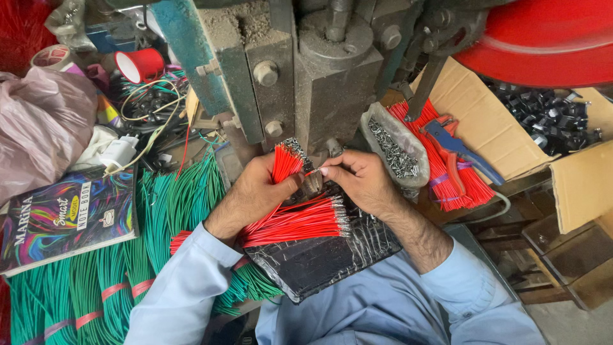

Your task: The person holds a bundle of red insulated wires and attaches metal terminal connectors to the stripped ends. They place a terminal into a bench-mounted crimping press, insert a wire end, operate the press to crimp the terminal, and set the finished wire onto a growing pile, repeating the cycle.

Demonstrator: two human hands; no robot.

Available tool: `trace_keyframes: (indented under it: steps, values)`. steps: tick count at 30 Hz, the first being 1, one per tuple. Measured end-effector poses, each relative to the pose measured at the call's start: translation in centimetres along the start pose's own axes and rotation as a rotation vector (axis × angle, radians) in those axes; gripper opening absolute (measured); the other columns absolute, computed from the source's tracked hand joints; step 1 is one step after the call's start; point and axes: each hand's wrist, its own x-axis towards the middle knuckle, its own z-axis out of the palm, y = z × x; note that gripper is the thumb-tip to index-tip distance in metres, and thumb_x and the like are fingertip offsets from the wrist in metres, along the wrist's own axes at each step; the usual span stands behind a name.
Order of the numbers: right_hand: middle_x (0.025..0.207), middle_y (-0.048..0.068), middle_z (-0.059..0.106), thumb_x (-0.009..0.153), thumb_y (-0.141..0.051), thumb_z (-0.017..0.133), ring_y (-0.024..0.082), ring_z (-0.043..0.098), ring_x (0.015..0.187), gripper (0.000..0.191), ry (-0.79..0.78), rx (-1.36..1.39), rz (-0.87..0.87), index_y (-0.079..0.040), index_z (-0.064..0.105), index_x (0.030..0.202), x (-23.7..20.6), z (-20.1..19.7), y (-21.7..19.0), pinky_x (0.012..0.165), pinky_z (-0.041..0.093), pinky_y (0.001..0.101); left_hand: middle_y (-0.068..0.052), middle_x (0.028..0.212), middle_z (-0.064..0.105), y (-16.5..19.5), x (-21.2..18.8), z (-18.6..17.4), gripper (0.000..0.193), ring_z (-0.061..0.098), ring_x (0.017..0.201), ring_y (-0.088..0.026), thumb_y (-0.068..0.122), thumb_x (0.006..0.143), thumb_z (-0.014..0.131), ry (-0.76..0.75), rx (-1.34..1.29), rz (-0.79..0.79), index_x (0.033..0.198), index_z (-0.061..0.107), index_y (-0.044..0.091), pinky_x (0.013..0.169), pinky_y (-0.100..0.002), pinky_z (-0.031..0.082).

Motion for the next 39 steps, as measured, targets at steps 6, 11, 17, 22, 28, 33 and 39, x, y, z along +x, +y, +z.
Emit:
trace_keyframes:
  steps: [6, 11, 17, 22, 28, 33, 39]
  values:
    - [0.1, 0.005, 0.075, 0.096, -0.006, 0.068, 0.008, 0.071, 0.095, 0.013, -0.117, 0.2, -0.089, 0.002, 0.071, 0.106, -1.7, -1.0, -1.9, 0.086, 0.058, 0.025, 0.001, 0.084, 0.067, 0.3, -0.2, 0.1, 0.016, 0.059, 0.08, -0.007, 0.011, 0.093, 0.072, -0.045, -0.09, -0.017, 0.104, 0.067, 0.001, 0.072, -0.027, 0.054]
    - [0.098, 0.007, 0.075, 0.092, -0.005, 0.07, 0.016, 0.072, 0.095, 0.012, -0.11, -0.254, -0.177, 0.0, 0.073, 0.102, -4.0, -3.6, -4.1, 0.085, 0.057, 0.0295, 0.0, 0.088, 0.07, 0.0, -0.7, 0.5, 0.017, 0.064, 0.084, -0.008, 0.008, 0.089, 0.071, -0.117, -0.054, 0.036, 0.105, 0.068, 0.001, 0.077, -0.027, 0.055]
    - [0.104, 0.007, 0.069, 0.083, -0.012, 0.076, 0.025, 0.066, 0.101, 0.015, -0.22, -0.554, -0.257, -0.004, 0.075, 0.097, -5.1, -4.4, -4.0, 0.089, 0.053, 0.037, -0.001, 0.09, 0.071, -0.2, -0.5, 0.6, 0.014, 0.064, 0.087, -0.007, 0.009, 0.094, 0.071, -0.119, -0.156, -0.009, 0.106, 0.069, 0.001, 0.08, -0.027, 0.056]
    - [0.102, 0.007, 0.068, 0.083, -0.011, 0.076, 0.026, 0.065, 0.101, 0.012, -0.188, -0.585, -0.287, -0.005, 0.074, 0.093, -5.4, -4.4, -3.1, 0.09, 0.052, 0.0381, 0.0, 0.091, 0.072, 0.1, -0.6, 0.8, 0.019, 0.064, 0.087, -0.007, 0.008, 0.09, 0.072, -0.121, -0.121, -0.032, 0.108, 0.068, 0.001, 0.08, -0.026, 0.056]
    - [0.097, 0.007, 0.07, 0.084, -0.007, 0.073, 0.025, 0.068, 0.097, 0.012, -0.1, -0.521, -0.282, -0.003, 0.068, 0.095, -5.3, -4.3, -3.2, 0.086, 0.055, 0.0373, 0.001, 0.087, 0.07, 0.0, -0.7, 0.8, 0.017, 0.062, 0.083, -0.006, 0.012, 0.093, 0.074, -0.123, -0.136, -0.037, 0.106, 0.07, 0.001, 0.076, -0.027, 0.056]
    - [0.092, 0.007, 0.074, 0.093, -0.007, 0.069, 0.018, 0.074, 0.085, 0.01, 0.011, -0.379, -0.011, -0.002, 0.069, 0.102, -5.3, -3.6, -3.0, 0.07, 0.058, 0.0323, 0.002, 0.085, 0.07, -0.1, -0.7, 0.7, 0.016, 0.062, 0.081, -0.005, 0.014, 0.094, 0.074, -0.124, -0.156, -0.046, 0.104, 0.071, 0.001, 0.073, -0.027, 0.056]
    - [0.106, 0.009, 0.079, 0.099, -0.001, 0.063, 0.015, 0.076, 0.099, 0.017, 0.11, -0.27, -0.22, 0.0, 0.07, 0.115, -5.3, -2.2, -3.0, 0.088, 0.061, 0.0293, 0.001, 0.083, 0.069, 0.8, -0.8, 0.9, 0.021, 0.06, 0.077, -0.007, 0.014, 0.09, 0.077, -0.127, -0.104, -0.153, 0.106, 0.071, 0.003, 0.071, -0.028, 0.055]
